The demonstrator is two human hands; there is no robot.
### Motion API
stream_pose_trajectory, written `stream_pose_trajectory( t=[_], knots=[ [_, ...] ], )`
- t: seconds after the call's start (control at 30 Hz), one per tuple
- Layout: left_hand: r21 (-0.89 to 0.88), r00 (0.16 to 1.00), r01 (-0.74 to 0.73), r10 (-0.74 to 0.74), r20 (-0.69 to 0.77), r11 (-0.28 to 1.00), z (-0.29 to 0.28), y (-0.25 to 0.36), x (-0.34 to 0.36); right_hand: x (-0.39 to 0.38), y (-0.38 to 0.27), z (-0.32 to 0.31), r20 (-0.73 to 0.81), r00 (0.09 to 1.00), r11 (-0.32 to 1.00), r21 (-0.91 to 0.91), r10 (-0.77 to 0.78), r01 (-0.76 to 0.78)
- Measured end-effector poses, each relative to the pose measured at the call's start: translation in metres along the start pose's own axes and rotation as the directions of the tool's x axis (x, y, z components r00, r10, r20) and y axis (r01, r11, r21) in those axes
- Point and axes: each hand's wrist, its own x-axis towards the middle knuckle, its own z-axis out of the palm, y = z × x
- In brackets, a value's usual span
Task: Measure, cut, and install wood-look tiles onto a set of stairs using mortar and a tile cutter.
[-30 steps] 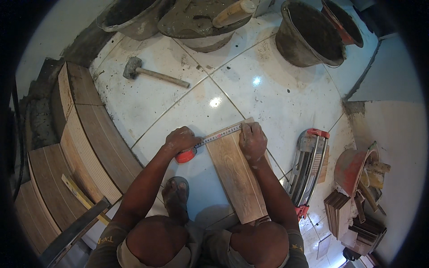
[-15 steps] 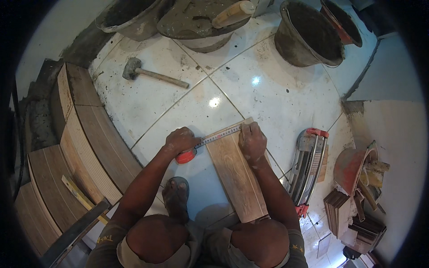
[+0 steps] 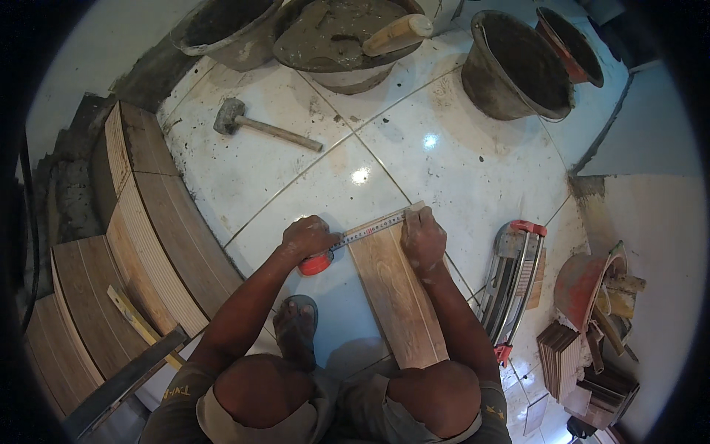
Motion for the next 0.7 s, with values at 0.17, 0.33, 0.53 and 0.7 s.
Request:
stream_pose_trajectory(
  t=[0.17,0.33,0.53,0.7],
  knots=[
    [0.004,0.994,0.038,-0.039,0.101,0.999,-0.002,0.003,0.003,0.003,0.001,-0.002,0.03,0.999,0.999,0.036,-0.011,0.01],
    [-0.002,0.999,0.027,-0.027,0.041,1.0,-0.001,0.0,0.001,-0.007,-0.001,-0.008,0.062,0.998,1.0,-0.019,0.018,-0.017],
    [0.04,0.999,-0.006,0.004,0.051,0.999,0.001,0.002,0.003,0.006,0.004,0.001,0.078,0.997,1.0,-0.002,0.004,-0.004],
    [-0.031,0.987,-0.143,0.145,0.073,0.989,-0.004,-0.007,-0.009,0.006,0.002,-0.011,0.09,0.995,0.999,0.012,0.038,-0.039]
  ],
)
